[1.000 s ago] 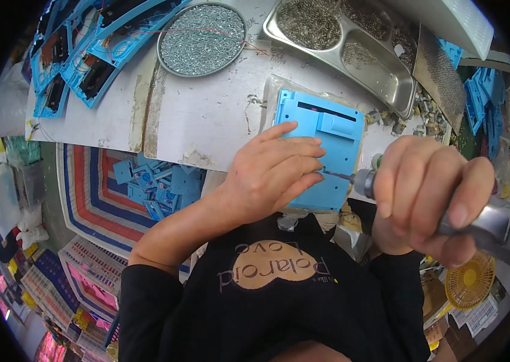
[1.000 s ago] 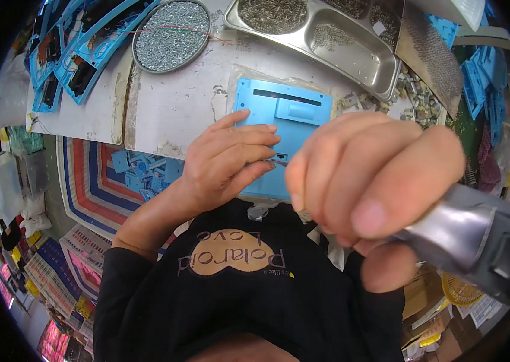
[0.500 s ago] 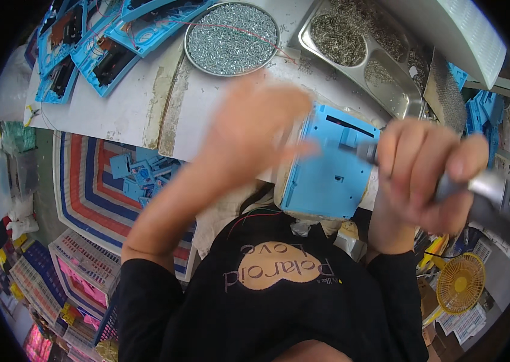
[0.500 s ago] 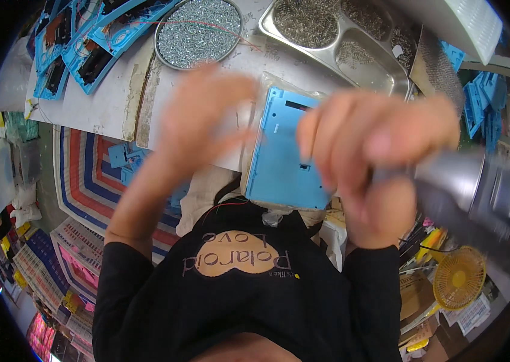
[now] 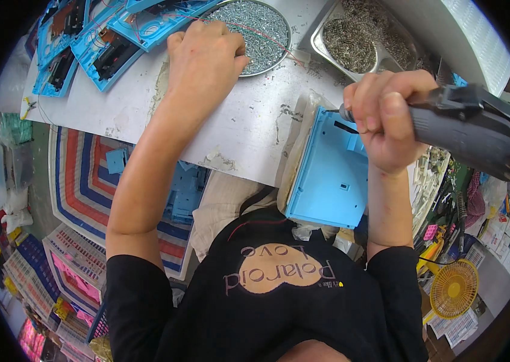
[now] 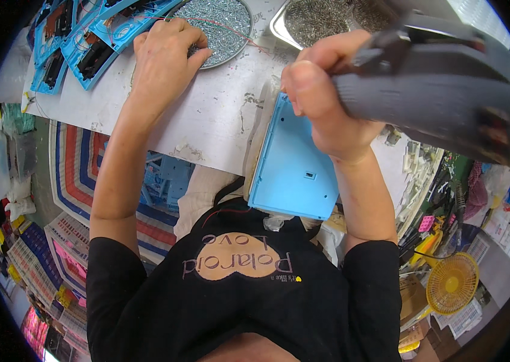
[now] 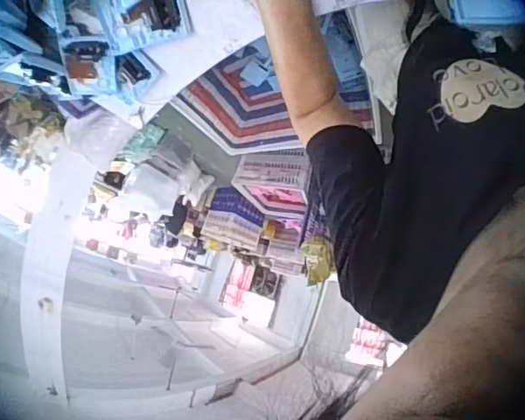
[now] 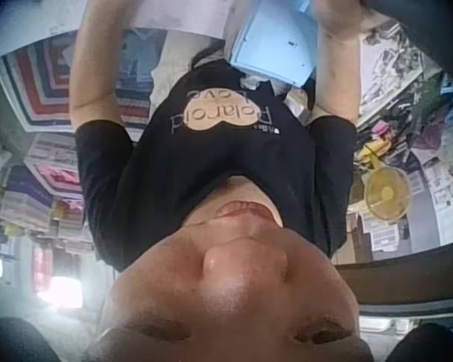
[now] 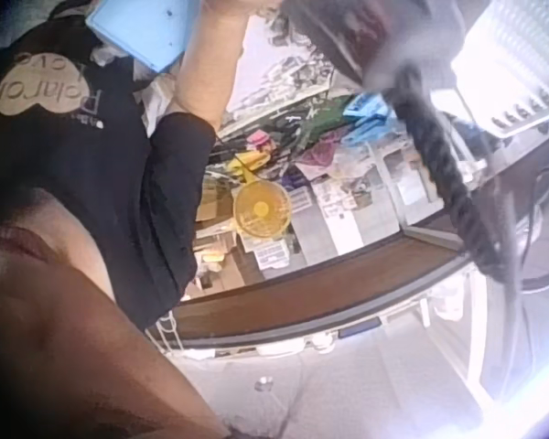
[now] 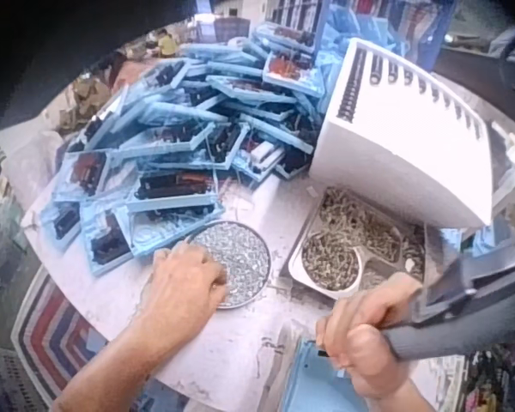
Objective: Soldering internal components and assembling the plastic casing of a blue electronic device.
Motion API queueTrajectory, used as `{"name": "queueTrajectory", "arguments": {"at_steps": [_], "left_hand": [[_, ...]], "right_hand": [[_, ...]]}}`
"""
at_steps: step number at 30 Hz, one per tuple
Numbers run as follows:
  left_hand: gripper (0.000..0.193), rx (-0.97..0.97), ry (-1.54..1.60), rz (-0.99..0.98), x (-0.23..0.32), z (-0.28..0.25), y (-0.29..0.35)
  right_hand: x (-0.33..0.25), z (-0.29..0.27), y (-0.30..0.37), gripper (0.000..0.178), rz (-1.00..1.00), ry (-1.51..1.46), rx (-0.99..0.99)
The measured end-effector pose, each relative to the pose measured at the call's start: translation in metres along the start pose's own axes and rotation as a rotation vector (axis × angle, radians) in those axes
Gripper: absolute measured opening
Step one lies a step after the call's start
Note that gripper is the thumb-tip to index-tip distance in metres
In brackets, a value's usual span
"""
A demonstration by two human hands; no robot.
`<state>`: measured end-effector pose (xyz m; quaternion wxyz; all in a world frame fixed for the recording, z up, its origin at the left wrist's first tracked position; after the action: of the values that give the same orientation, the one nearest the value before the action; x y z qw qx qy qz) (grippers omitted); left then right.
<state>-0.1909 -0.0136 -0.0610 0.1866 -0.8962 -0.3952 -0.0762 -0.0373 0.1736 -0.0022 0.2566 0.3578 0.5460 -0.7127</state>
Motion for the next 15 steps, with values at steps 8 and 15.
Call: {"name": "queueTrajectory", "arguments": {"at_steps": [8,15], "left_hand": [[0.011,0.064,0.073,0.028,0.0000,0.0029,0.0013],[0.009,0.208,0.188,0.039,0.0046,0.0097,0.0007]], "right_hand": [[-0.0092,-0.0015,-0.0005,0.020,-0.007,-0.023,-0.071],[-0.0059,-0.0014,-0.0048,0.029,-0.070,-0.107,-0.006]]}}
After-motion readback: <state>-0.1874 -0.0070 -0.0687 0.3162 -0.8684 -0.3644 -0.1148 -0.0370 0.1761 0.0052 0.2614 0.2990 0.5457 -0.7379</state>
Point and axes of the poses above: each hand's wrist, its own y-axis away from the middle knuckle, its own z-axis out of the palm, x = y × z, the point moved 1 cm from there along -y, towards the middle knuckle, and after that the axes turned 8 degrees about -z, right-handed, at the moved point
